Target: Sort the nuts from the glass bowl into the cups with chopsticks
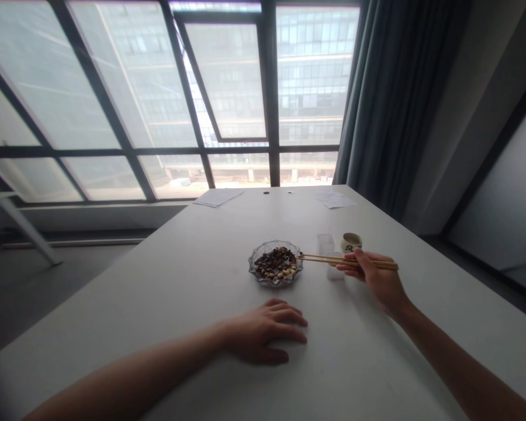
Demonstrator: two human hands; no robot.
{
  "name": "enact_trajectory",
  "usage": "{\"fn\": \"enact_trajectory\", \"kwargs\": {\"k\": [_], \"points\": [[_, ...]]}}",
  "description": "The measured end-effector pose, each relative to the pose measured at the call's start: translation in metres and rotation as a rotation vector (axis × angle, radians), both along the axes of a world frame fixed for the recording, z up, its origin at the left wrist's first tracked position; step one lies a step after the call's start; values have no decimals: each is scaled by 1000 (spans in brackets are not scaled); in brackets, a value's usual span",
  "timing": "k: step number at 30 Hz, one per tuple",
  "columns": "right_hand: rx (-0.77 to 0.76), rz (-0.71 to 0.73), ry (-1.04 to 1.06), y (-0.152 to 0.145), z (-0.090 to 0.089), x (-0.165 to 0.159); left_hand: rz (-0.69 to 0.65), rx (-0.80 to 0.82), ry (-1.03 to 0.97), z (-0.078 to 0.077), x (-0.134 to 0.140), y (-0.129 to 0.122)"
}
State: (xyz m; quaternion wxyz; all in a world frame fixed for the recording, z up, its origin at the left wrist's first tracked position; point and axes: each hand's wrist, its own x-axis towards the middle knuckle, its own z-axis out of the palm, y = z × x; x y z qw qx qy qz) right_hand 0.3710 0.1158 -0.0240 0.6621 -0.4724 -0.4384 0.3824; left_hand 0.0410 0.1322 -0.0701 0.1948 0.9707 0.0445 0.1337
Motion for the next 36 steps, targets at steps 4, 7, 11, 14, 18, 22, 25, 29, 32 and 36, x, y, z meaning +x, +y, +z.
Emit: {"fn": "enact_trajectory", "kwargs": {"k": [4, 7, 11, 14, 18, 22, 25, 29, 32, 36], "points": [[-12, 25, 25, -3, -5, 2, -2, -4, 9, 1, 1, 0], [-26, 57, 62, 0, -5, -13, -2, -3, 16, 2, 1, -1], [-43, 86, 86, 3, -3, -30, 1, -3, 27, 3, 1, -1], [-30, 45, 97, 3, 0, -26, 0, -4, 27, 2, 0, 0], [4, -83, 117, -3, 7, 4, -3, -1, 8, 2, 0, 1], [68, -257, 137, -17, 10, 50, 0, -11, 21, 4, 0, 0], [90, -366, 169, -32, 4, 80, 3, -17, 37, 6, 1, 0], [48, -440, 165, -49, -9, 104, 14, -15, 51, 8, 3, -1], [16, -467, 139, -56, -15, 112, 18, -10, 59, 10, 3, -2], [33, -488, 131, -58, -10, 114, 10, -8, 52, 10, 3, -2]]}}
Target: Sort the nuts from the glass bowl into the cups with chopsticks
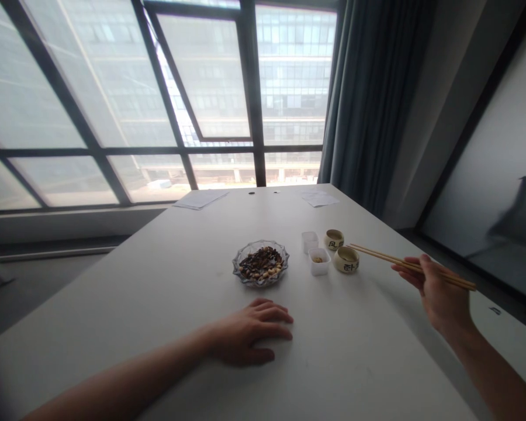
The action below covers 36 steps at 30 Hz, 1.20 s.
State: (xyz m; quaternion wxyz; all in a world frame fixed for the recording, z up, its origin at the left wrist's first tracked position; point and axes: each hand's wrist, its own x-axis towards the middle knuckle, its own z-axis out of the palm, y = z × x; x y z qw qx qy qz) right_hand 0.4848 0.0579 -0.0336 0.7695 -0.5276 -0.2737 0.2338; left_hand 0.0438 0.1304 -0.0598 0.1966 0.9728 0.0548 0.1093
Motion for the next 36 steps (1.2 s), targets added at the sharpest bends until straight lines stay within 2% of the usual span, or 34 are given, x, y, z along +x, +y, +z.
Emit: {"fn": "enact_trajectory", "kwargs": {"k": [5, 10, 14, 17, 22, 27, 36], "points": [[67, 48, -29, 15, 19, -30, -2, -3, -8, -3, 0, 1], [81, 299, -189, 50, 32, -105, 3, -4, -14, -5, -1, 1], [60, 476, -270, 83, 29, -162, 1, 6, -26, -5, -2, 1], [53, 534, -281, 104, 20, -185, -7, 17, -52, -6, -3, 2], [37, 560, -271, 124, 3, -198, -16, 15, -83, -10, -4, 3], [34, 532, -255, 130, -6, -202, -15, 12, -82, -11, -5, 4], [39, 507, -252, 116, 1, -189, -16, 30, -80, -12, -3, 4]]}}
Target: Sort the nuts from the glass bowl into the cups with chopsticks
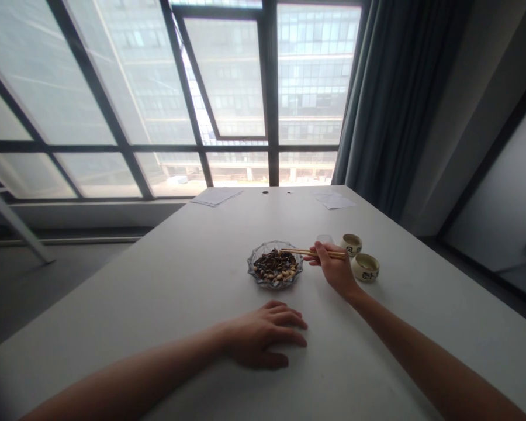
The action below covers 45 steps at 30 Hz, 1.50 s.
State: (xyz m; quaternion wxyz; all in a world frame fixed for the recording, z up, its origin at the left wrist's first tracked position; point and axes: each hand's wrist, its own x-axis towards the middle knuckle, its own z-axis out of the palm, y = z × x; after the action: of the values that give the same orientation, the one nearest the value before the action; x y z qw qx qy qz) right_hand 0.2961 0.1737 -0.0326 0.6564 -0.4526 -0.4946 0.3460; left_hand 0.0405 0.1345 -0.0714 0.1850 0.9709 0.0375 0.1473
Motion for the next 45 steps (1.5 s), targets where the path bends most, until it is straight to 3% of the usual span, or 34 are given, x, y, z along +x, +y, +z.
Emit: {"fn": "enact_trajectory", "kwargs": {"k": [11, 16, 21, 27, 34, 45], "points": [[-12, 60, 20, 10, -8, -19, 0, -16, -4, 2, -1, -1], [25, 9, 42, 7, -3, -16, 3, -7, 5, 1, -1, -1], [65, -64, 59, -9, 19, 6, 2, 4, 5, 1, -1, -1], [121, -220, 23, -46, 38, 58, -1, -8, 10, 2, 0, -1], [117, -380, 10, -79, 27, 109, 6, -32, 38, 5, 1, -2], [76, -389, -84, -91, 19, 123, 8, -37, 55, 8, 1, -2]]}}
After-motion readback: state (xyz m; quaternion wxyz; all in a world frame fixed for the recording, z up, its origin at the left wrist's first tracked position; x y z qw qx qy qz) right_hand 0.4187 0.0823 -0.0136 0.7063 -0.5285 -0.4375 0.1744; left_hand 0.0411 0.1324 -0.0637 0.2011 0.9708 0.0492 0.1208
